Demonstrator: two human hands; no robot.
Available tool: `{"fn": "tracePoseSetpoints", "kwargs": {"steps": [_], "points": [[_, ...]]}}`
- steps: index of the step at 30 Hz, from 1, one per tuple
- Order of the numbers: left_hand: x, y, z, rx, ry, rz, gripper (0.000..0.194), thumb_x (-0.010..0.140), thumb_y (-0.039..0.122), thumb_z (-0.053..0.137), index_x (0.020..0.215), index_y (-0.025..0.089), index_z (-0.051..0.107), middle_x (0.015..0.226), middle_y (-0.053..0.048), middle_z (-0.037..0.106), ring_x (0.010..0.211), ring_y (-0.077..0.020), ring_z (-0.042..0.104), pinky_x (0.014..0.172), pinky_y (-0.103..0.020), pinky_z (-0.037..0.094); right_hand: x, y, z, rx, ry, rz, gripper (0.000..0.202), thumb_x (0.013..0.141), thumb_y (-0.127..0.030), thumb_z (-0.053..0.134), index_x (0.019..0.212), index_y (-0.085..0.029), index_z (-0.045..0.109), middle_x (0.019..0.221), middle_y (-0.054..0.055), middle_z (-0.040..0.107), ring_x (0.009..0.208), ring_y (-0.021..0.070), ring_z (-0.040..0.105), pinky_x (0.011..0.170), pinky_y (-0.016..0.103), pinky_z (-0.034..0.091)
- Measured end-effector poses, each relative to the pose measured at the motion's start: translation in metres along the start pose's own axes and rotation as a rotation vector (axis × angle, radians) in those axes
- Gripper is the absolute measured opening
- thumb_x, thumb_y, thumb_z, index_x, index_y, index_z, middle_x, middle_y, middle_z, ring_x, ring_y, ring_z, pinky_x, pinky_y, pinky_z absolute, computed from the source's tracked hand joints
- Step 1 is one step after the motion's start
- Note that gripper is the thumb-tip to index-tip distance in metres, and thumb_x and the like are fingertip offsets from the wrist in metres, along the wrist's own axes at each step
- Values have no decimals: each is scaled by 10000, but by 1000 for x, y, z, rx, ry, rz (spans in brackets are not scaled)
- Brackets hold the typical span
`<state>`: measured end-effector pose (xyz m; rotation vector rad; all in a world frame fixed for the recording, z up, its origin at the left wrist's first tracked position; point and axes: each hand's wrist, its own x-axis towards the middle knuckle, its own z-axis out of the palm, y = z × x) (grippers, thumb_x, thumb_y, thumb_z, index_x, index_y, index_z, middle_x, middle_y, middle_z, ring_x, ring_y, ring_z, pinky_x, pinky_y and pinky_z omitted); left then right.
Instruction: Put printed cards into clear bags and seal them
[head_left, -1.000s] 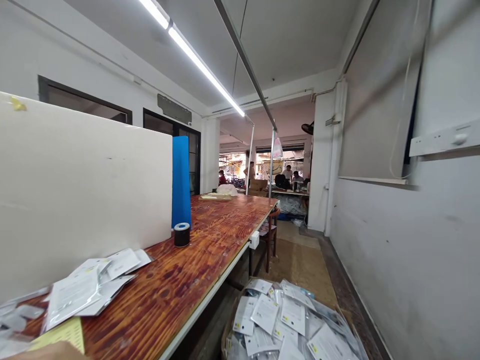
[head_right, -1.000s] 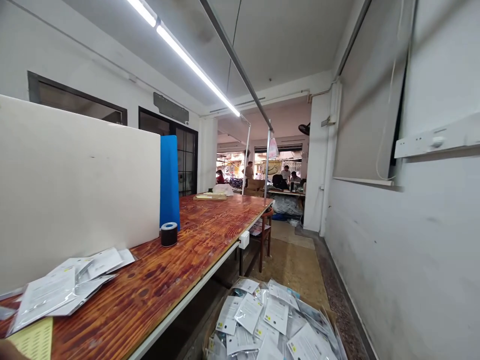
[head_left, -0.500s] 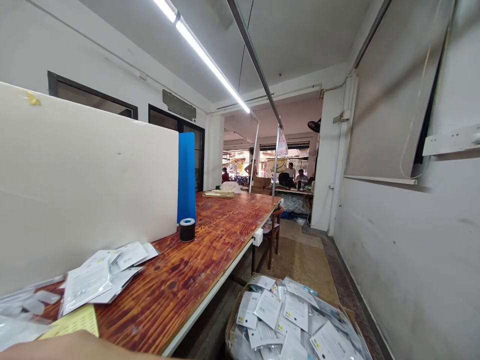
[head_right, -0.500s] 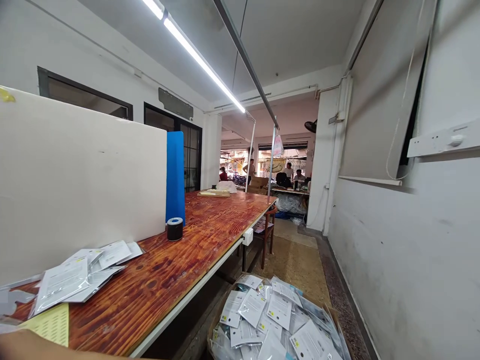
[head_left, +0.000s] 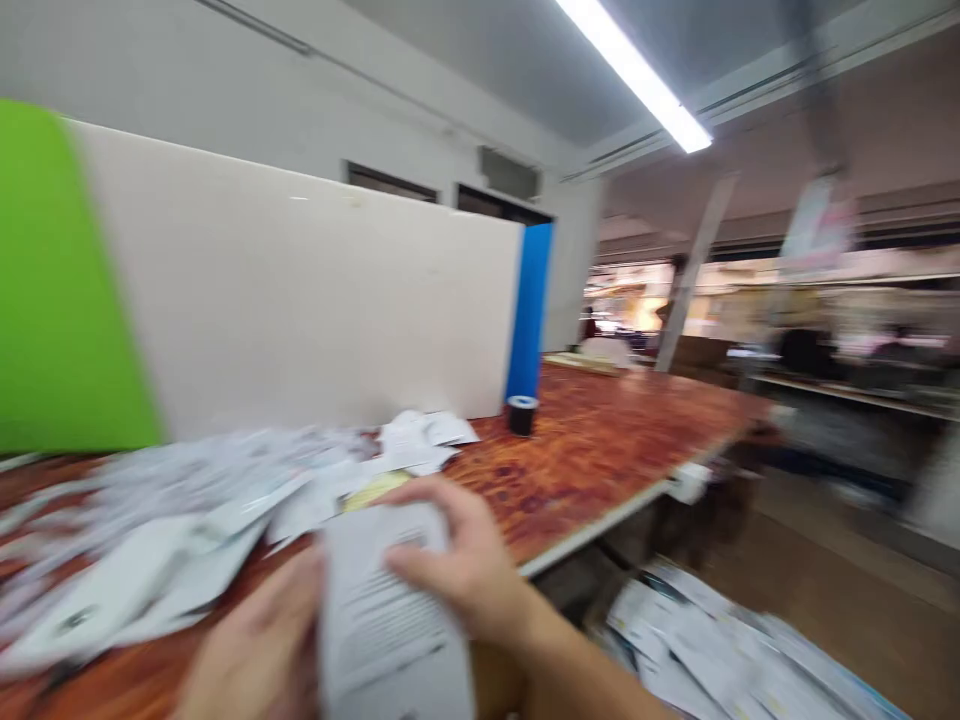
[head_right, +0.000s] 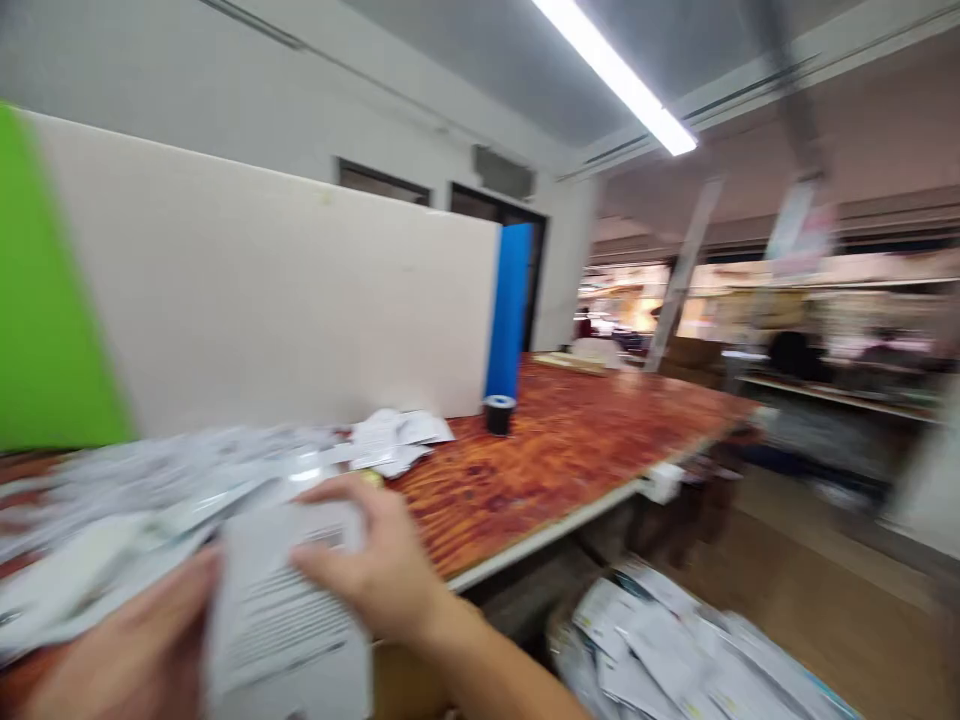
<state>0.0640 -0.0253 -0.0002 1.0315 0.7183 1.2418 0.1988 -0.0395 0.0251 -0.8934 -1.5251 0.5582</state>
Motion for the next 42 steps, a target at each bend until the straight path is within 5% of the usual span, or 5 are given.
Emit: {"fn": "tracePoseSetpoints", "kwargs": {"steps": [7,21,25,31,42], "points": [[-8,20,-5,-200,-31,-12,330,756,419,675,882,114,693,636,-37,647,538,-113,542,500,-208,404,-9,6,6,244,-56,285,266,749,-340,707,975,-225,628,919,45,694,732,173,654,588,227,538],[-11,30,-11,-179,6,-2,250,727,347,699,826,117,688,632,-31,629,555,-107,534,538,-202,438,-12,4,13,138,-137,276,224,779,-354,676,969,-238,650,1059,70,684,878,226,661,676,273,548],[-7,30,-15,-145,53,-2,277,690,362,716,807,115,672,605,-36,634,533,-123,536,525,-221,441,-13,3,10,-71,-147,119,229,811,-350,623,1002,-234,672,1191,104,626,1040,275,614,753,337,554],[-16,27,-10,453,14,201,246,848,366,531,870,171,679,767,-52,686,684,-171,585,627,-262,442,-15,-11,-1,-650,297,-561,161,803,-122,601,935,-194,660,991,110,629,882,217,631,756,343,546],[-35,23,-3,1103,-198,519,354,945,221,302,1244,264,487,1042,-25,697,804,-184,647,721,-290,428,-24,-23,-3,-724,61,-556,162,827,-103,570,966,-107,654,963,139,703,892,200,674,795,293,576]]}}
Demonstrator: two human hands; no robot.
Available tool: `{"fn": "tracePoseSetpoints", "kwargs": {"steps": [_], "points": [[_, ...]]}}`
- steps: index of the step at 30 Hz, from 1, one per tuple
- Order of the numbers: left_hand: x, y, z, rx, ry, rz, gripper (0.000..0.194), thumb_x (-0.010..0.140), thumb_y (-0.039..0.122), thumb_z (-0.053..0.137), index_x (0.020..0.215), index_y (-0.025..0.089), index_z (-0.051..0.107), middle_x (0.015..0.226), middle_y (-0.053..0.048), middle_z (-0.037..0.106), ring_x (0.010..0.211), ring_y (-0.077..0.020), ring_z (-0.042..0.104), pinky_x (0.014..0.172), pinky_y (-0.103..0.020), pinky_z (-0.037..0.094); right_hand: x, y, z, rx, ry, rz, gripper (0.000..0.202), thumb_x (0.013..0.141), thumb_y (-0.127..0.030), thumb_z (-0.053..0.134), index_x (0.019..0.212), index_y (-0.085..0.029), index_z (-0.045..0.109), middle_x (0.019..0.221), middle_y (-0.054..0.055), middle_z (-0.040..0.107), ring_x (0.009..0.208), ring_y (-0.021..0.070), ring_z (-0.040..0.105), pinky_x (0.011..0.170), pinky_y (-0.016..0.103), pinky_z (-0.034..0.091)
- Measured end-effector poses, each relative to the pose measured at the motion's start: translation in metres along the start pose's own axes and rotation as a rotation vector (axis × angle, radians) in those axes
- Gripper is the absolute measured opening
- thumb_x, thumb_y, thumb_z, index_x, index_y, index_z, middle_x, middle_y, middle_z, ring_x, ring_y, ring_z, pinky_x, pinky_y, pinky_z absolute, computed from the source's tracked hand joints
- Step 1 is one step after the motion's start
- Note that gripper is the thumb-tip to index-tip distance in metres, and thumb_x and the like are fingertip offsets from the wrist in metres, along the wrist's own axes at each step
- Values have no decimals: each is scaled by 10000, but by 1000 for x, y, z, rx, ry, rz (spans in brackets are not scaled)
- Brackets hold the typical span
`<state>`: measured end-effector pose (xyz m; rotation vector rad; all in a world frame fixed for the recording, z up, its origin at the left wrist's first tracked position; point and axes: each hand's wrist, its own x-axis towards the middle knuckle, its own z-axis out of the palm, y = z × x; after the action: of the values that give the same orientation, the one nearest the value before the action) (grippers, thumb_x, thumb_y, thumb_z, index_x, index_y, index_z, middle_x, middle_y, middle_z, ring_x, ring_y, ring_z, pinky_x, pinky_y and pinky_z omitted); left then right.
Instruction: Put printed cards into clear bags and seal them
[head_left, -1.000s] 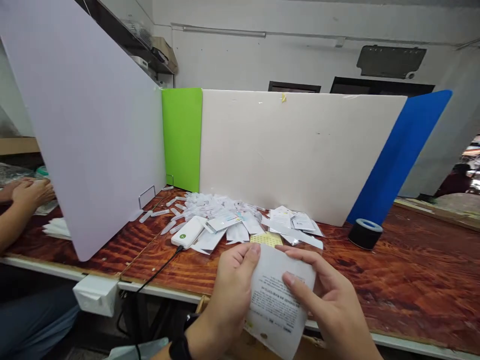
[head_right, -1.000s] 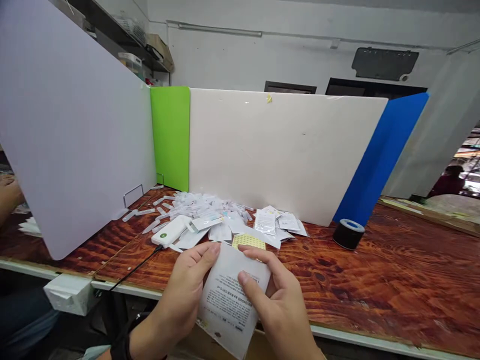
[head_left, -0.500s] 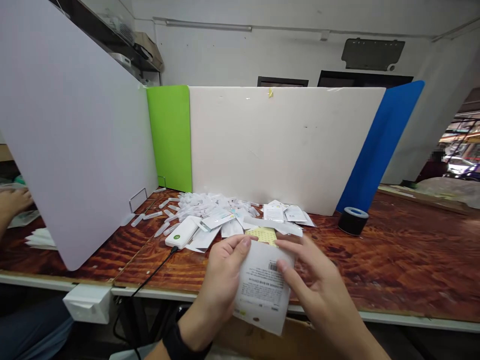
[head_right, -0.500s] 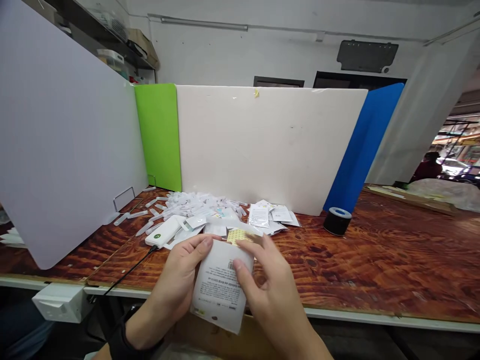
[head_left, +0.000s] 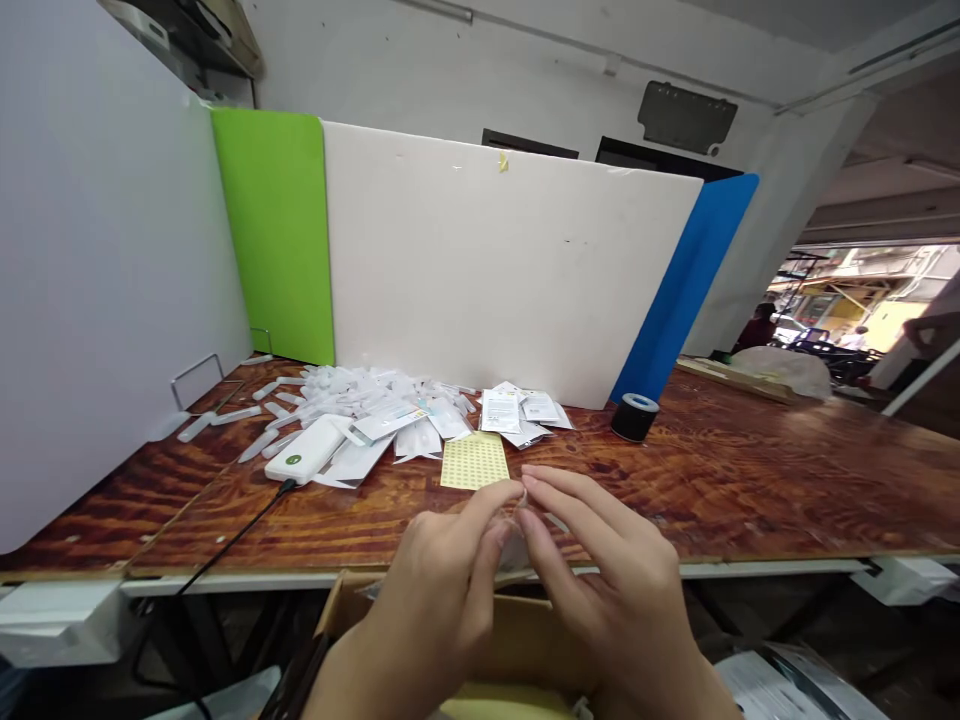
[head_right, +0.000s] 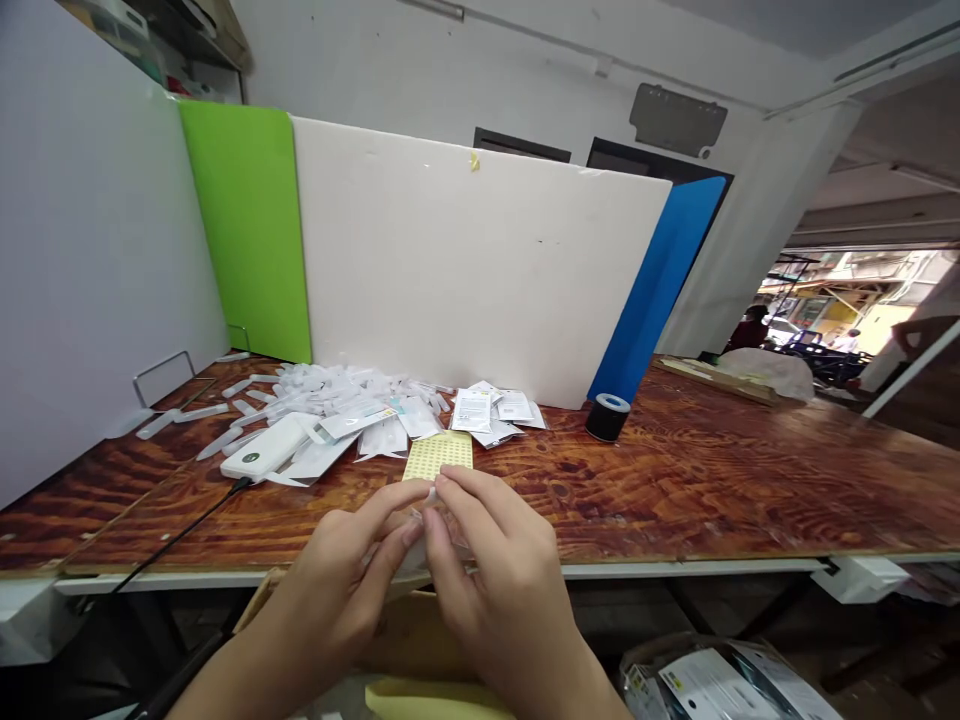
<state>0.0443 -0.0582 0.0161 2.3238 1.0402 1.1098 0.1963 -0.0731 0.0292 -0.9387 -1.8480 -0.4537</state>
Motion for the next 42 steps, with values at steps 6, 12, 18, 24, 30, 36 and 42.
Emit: {"fn": "tracePoseSetpoints", "kwargs": {"steps": [6,12,18,24,30,36,42], "points": [[4,-1,2,16,-36,-41,364,927,203,300,1220,221,515,838,-50,700,724,-218,641,680,-307,438,-2,5,7,-47,-15,-42,194,851,-115,523,966,-91,677,968,161,716,886,225,690,785,329,594],[6,-1,-2,-33,-44,-52,381,914,200,336,1246,238,519,894,-51,703,760,-203,640,708,-286,450,1,13,5,26,-47,21,210,837,-111,519,955,-140,690,977,121,724,892,216,696,790,323,599],[4,-4,2,33,-85,-61,401,914,186,311,1255,223,520,836,-66,701,724,-218,638,680,-310,438,1,12,12,-66,-12,-30,233,831,-88,479,908,-128,695,929,131,737,845,216,712,766,311,605],[6,-4,4,-2,-63,-43,373,906,188,338,1197,226,570,811,-67,706,723,-209,644,674,-286,438,-1,9,19,-159,35,-36,234,820,-72,450,818,-131,677,810,115,739,741,213,715,660,303,606],[8,-6,1,-201,-64,-159,329,891,231,402,1158,290,586,1052,-36,682,881,-224,602,775,-322,419,2,16,16,57,30,266,188,808,-122,500,706,-160,654,679,56,705,611,173,673,573,263,554],[20,-24,-2,-775,170,-506,222,752,366,589,797,153,630,661,-33,632,586,-167,558,546,-254,410,11,52,-9,489,742,721,145,781,-101,546,686,-160,639,664,22,662,568,159,662,591,294,571],[31,-42,5,-923,358,-612,204,673,331,643,713,136,599,581,3,580,512,-122,500,511,-229,381,5,18,-16,521,159,414,172,841,-123,549,824,-227,685,823,26,689,726,172,682,689,287,567]]}}
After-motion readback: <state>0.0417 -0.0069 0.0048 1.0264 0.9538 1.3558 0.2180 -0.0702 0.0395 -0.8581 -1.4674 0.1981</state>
